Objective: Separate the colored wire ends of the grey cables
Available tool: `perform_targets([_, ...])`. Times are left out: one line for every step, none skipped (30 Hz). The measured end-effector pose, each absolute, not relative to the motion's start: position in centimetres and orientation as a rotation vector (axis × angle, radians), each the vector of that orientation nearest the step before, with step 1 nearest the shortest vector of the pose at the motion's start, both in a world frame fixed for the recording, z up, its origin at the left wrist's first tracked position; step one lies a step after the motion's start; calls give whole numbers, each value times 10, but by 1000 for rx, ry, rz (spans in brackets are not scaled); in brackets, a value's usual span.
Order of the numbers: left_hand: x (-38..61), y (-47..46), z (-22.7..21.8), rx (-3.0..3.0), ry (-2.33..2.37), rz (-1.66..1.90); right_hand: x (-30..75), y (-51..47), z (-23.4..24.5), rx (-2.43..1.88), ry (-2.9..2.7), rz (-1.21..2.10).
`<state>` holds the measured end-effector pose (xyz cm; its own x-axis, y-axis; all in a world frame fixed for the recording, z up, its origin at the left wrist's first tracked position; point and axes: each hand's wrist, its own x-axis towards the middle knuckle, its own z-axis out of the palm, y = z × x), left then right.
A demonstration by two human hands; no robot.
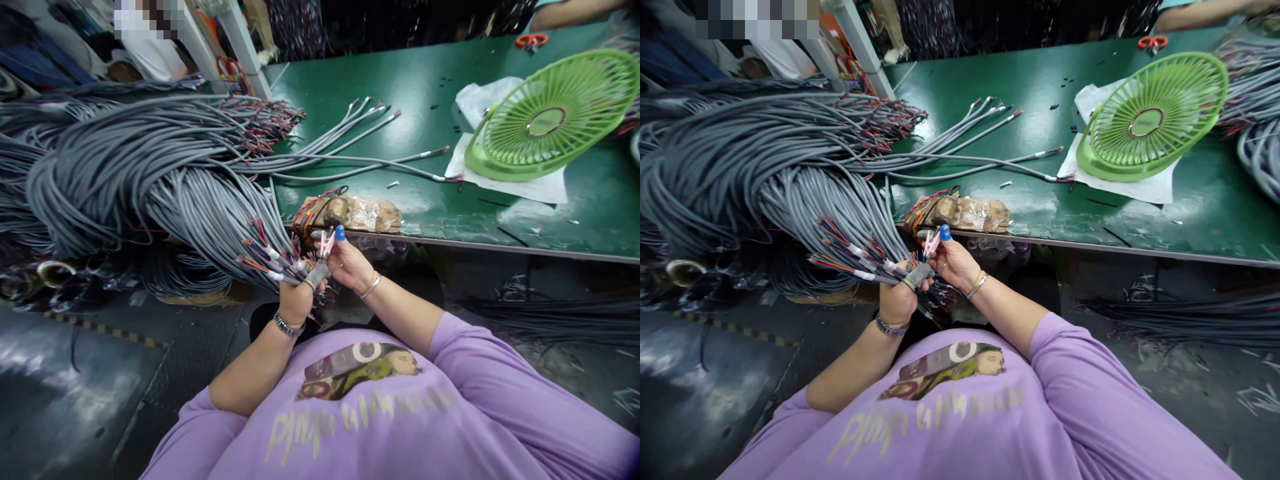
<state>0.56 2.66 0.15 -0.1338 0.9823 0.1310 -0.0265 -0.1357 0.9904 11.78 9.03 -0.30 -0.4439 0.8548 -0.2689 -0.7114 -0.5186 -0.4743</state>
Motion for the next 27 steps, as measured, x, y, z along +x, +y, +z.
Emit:
perform_targets([6,27,1,1223,1215,1420,117,90,-1,-599,-344,2044])
perform_targets([6,27,1,1229,1217,1415,117,90,2,-602,-332,2035])
perform_targets([6,27,0,1233,1220,1409,117,89,3,-605,-323,2027])
perform_targets([7,27,0,1233,1225,1404,116,89,5,-608,-320,2020])
perform_targets([7,27,0,1231,1231,1398,116,89,6,-610,-320,2017])
perform_targets([7,27,0,1227,1240,1394,116,88,6,-610,-323,2013])
perform_targets([7,27,-1,1224,1248,1393,115,88,6,-608,-327,2012])
perform_targets([7,28,-1,1225,1252,1395,115,88,6,-604,-332,2011])
perform_targets([6,28,-1,1230,1252,1397,115,88,5,-598,-335,2014])
perform_targets([6,27,-2,1237,1249,1403,115,87,4,-593,-331,2018])
perform_targets([5,27,-2,1243,1242,1411,116,87,3,-590,-323,2026])
perform_targets([4,26,-3,1248,1234,1421,116,86,2,-588,-315,2040])
perform_targets([3,25,-3,1256,1227,1429,116,86,0,-588,-308,2058])
perform_targets([2,24,-4,1265,1223,1436,117,85,-1,-588,-303,2075])
perform_targets([1,23,-4,1276,1223,1444,118,84,-2,-587,-303,2094])
perform_targets([0,22,-5,1289,1228,1452,119,83,-2,-582,-311,2112])
perform_targets([-1,20,-6,1304,1237,1461,121,83,-2,-573,-323,2129])
perform_targets([-2,19,-6,1316,1249,1469,122,82,-2,-562,-338,2141])
perform_targets([-2,18,-7,1325,1263,1476,123,81,-1,-549,-356,2151])
perform_targets([-3,17,-8,1331,1275,1482,125,81,1,-538,-373,2156])
perform_targets([-3,16,-8,1337,1287,1486,126,81,2,-532,-391,2154])
perform_targets([-3,16,-8,1343,1299,1490,127,80,3,-534,-408,2140])
perform_targets([-2,16,-9,1348,1311,1497,129,80,4,-540,-428,2116])
perform_targets([-2,16,-9,1352,1325,1506,129,79,4,-547,-455,2085])
perform_targets([-1,17,-9,1355,1341,1517,130,79,4,-555,-486,2053])
perform_targets([0,18,-9,1354,1357,1530,130,78,3,-566,-522,2013])
perform_targets([1,19,-9,1352,1375,1544,130,77,1,-585,-561,1958])
